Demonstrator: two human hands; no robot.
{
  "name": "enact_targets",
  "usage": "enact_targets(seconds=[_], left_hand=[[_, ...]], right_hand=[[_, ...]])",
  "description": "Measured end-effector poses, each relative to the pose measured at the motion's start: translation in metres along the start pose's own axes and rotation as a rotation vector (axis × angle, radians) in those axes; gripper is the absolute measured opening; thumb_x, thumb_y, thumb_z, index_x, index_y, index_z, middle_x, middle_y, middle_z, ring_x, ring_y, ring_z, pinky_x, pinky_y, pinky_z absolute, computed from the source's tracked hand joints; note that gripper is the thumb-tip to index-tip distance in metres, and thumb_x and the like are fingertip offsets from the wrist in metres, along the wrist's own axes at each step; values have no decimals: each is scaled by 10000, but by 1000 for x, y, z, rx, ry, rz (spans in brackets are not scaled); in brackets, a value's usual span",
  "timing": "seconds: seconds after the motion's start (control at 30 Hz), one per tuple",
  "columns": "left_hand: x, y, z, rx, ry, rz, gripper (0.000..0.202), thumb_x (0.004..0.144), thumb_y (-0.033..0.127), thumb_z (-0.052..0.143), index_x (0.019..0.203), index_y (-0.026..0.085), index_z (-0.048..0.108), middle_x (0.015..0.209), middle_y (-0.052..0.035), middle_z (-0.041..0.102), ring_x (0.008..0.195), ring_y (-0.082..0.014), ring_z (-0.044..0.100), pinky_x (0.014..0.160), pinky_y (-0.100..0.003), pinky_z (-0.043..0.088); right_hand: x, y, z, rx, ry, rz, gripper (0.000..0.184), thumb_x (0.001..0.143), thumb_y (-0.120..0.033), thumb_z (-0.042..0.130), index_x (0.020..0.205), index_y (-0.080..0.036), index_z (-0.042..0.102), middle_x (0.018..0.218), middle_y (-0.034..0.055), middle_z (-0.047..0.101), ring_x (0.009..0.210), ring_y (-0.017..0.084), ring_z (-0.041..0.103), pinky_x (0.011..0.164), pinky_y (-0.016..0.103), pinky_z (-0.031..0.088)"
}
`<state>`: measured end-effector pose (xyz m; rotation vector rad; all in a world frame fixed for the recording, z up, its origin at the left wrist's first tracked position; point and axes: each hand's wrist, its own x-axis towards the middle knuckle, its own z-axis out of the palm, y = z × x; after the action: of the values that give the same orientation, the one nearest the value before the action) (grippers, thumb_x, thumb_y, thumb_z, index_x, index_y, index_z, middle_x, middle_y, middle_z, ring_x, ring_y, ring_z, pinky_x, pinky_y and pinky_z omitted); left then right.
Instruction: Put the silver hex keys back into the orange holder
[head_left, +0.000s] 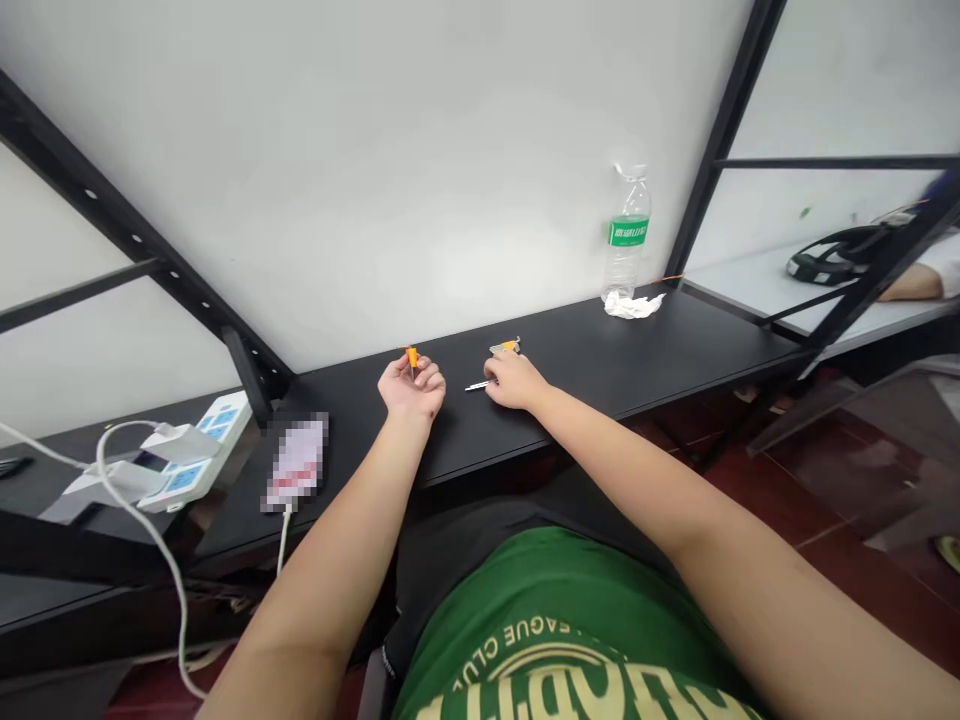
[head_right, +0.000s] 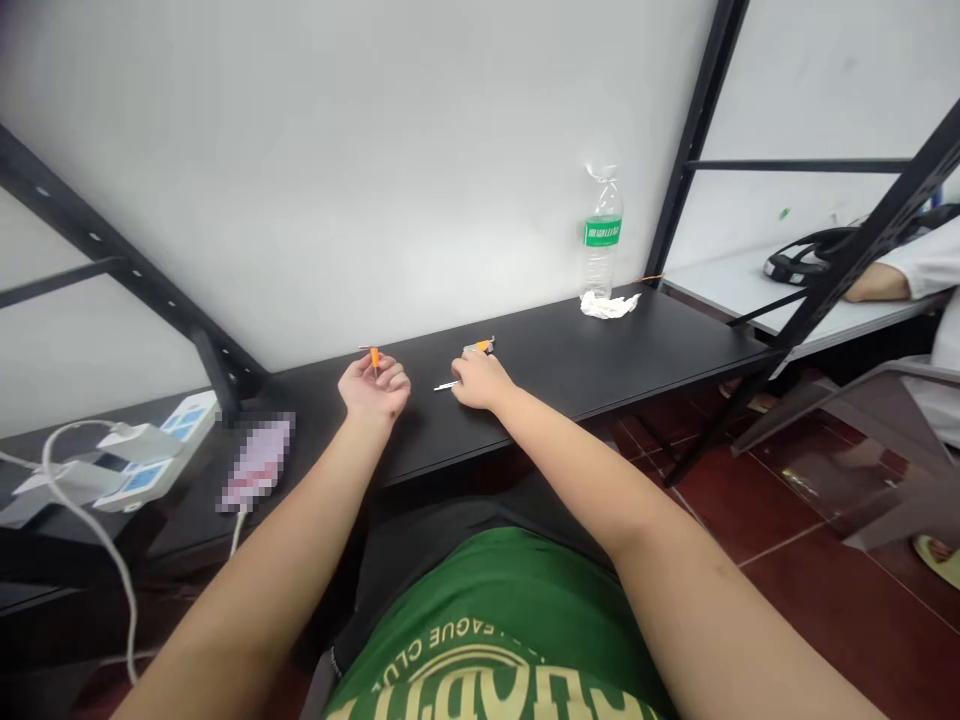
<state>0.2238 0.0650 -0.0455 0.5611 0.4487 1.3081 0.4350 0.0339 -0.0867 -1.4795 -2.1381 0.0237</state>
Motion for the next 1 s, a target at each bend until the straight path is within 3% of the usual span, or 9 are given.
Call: enact_targets(seconds=[0.1, 0.2, 0.3, 0.4, 0.73, 0.87, 1.0], left_hand=[[1, -3, 2, 10, -4, 19, 127, 845, 233, 507, 728, 189, 481, 604, 8, 478, 406, -62, 293, 373, -215, 245], [2, -9, 6, 33, -8, 14, 117, 836, 233, 518, 733, 189, 483, 601, 11, 470, 404, -60, 291, 369, -209, 234], [0, -18, 9, 74, -18, -1, 107, 825, 238, 544, 742, 189, 499, 609, 12, 470, 405, -57, 303, 374, -204, 236], [-2, -26, 11, 128, -27, -5, 123, 821, 253, 563, 733, 188, 506, 610, 10, 469, 407, -58, 310, 377, -207, 240], [-1, -28, 11, 317, -48, 11, 208, 813, 340, 581, 691, 197, 490, 605, 6, 470, 418, -71, 297, 389, -232, 246], [2, -28, 7, 404, -64, 42, 200, 775, 348, 611, 705, 195, 503, 598, 5, 494, 425, -69, 332, 408, -225, 253], [3, -29, 1, 551, -77, 111, 198, 746, 318, 709, 755, 189, 559, 621, -11, 610, 442, -85, 454, 430, -221, 296]], right_hand=[[-1, -10, -1, 44, 16, -148, 131, 944, -302, 628, 899, -187, 670, 992, 61, 656, 1002, 210, 570, 929, 333, 399], [-1, -20, 1, 68, 26, -308, 372, 948, -521, 671, 807, -176, 657, 892, 49, 646, 903, 193, 558, 870, 325, 385], [1, -26, 5, 13, 16, -378, 526, 891, -681, 676, 742, -178, 648, 827, 43, 635, 843, 192, 544, 807, 330, 354], [3, -29, 8, -53, 19, -407, 593, 862, -747, 656, 715, -173, 649, 797, 46, 640, 824, 196, 545, 768, 333, 323], [2, -27, 10, -12, 31, -359, 526, 916, -653, 663, 704, -171, 663, 787, 43, 645, 826, 187, 559, 774, 325, 316], [3, -18, 8, 131, 129, -216, 477, 984, -554, 621, 698, -173, 644, 771, 24, 618, 799, 162, 555, 803, 304, 361], [5, -7, 5, 326, 231, -33, 314, 1014, -422, 578, 846, -175, 676, 844, 26, 640, 797, 155, 566, 782, 275, 417]])
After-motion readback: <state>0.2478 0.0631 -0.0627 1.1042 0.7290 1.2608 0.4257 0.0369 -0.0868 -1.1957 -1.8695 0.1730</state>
